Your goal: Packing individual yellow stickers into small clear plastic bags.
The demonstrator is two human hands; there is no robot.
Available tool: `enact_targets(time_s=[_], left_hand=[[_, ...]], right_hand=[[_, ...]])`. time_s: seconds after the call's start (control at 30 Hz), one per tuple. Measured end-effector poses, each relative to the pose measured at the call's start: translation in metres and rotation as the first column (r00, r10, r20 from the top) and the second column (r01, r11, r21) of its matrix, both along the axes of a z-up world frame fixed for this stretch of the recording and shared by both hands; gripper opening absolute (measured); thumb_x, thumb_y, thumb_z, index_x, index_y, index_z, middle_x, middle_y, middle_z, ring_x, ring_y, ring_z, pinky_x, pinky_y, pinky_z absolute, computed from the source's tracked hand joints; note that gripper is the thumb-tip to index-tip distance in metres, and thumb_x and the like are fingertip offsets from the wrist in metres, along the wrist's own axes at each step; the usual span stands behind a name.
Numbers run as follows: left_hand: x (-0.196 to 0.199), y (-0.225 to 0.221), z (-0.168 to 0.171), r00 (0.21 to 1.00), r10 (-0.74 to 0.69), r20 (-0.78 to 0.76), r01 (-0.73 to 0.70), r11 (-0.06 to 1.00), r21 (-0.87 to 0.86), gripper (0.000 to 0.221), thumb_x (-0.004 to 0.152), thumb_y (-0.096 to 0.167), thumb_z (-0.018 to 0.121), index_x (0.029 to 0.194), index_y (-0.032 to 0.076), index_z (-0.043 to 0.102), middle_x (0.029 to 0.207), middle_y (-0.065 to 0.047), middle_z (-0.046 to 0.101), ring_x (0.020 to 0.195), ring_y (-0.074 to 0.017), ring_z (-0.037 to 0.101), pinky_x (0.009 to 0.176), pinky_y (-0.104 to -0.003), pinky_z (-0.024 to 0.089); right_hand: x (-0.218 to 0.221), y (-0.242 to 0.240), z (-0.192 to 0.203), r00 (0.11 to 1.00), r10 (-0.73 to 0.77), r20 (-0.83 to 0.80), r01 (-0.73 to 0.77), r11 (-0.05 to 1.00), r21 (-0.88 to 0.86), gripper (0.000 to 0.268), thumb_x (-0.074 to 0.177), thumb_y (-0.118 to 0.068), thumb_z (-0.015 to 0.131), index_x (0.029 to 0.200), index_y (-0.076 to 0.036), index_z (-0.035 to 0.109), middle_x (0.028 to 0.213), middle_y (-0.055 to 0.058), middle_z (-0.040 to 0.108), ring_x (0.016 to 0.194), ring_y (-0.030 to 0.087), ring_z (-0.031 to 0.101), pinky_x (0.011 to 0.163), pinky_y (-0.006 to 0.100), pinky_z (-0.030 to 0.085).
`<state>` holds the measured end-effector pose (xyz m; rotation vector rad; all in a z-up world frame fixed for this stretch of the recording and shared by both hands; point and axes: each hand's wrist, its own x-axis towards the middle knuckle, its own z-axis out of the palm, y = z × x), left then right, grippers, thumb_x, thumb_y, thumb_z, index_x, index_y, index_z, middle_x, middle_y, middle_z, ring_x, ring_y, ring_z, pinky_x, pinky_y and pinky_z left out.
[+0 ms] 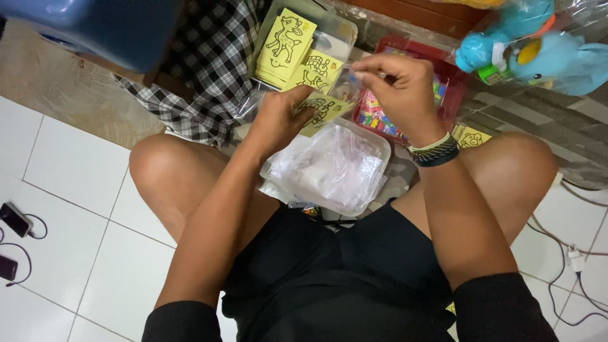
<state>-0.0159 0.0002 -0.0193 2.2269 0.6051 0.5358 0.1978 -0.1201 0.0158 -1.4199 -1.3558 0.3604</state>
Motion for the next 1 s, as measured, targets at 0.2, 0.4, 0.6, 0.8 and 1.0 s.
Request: enact_targets(time_s=[0.2, 0.4, 0.6, 0.8, 1.0], left_hand=[[0.002, -0.002, 0.005, 0.999, -0.005, 0.032, 0.007, 0.997, -0.072, 0.030, 0.079, -0.005, 0.074, 0.108, 0.002, 0.071, 0.086, -0.008, 0.078, 0.063, -0.0176, 0.069, 0.060, -0.031, 0.055], [0.003, -0.006, 0.005, 0.999, -0.048, 0.010, 0.049, 0.989, -0.142, 0.024, 0.081, -0.003, 0.075, 0.104, 0.002, 0.072, 0.080, -0.003, 0.074, 0.061, -0.0134, 0.062, 0.058, -0.029, 0.051], [0.003, 0.000, -0.004, 1.000, 0.015, 0.015, -0.012, 0.991, -0.134, 0.026, 0.082, -0.002, 0.077, 0.108, 0.002, 0.072, 0.084, -0.007, 0.077, 0.062, -0.0141, 0.067, 0.057, -0.028, 0.053], [0.003, -0.001, -0.002, 1.000, 0.025, 0.003, -0.024, 0.987, -0.157, 0.021, 0.083, -0.003, 0.076, 0.103, 0.003, 0.073, 0.081, -0.004, 0.077, 0.060, -0.0124, 0.066, 0.056, -0.028, 0.053], [0.004, -0.003, -0.004, 0.999, -0.001, -0.033, -0.005, 0.983, -0.186, 0.020, 0.084, -0.001, 0.076, 0.104, 0.005, 0.073, 0.076, -0.002, 0.074, 0.056, -0.0114, 0.061, 0.054, -0.027, 0.048]], right_hand=[[-0.003, 0.001, 0.002, 0.973, 0.159, -0.168, -0.199, 0.945, -0.258, 0.011, 0.096, 0.003, 0.075, 0.106, 0.004, 0.077, 0.076, 0.003, 0.068, 0.060, 0.004, 0.048, 0.054, 0.018, 0.038], [-0.010, 0.004, -0.009, 0.988, 0.118, 0.099, -0.100, 0.979, -0.176, 0.007, 0.091, 0.008, 0.079, 0.093, 0.006, 0.073, 0.074, 0.008, 0.070, 0.058, 0.010, 0.056, 0.052, 0.023, 0.042], [-0.003, 0.002, 0.006, 0.962, 0.221, -0.163, -0.259, 0.926, -0.273, 0.016, 0.097, 0.006, 0.067, 0.111, 0.002, 0.071, 0.101, 0.007, 0.073, 0.081, 0.009, 0.063, 0.072, 0.020, 0.052], [-0.001, -0.001, -0.001, 0.989, 0.146, 0.022, -0.130, 0.935, -0.329, 0.013, 0.096, 0.007, 0.069, 0.107, 0.004, 0.074, 0.077, 0.006, 0.072, 0.067, 0.010, 0.068, 0.056, 0.020, 0.047], [-0.003, -0.001, -0.005, 0.975, 0.216, -0.060, -0.222, 0.889, -0.401, 0.010, 0.095, 0.001, 0.073, 0.105, 0.000, 0.076, 0.069, -0.004, 0.052, 0.058, 0.005, 0.040, 0.051, 0.021, 0.032]])
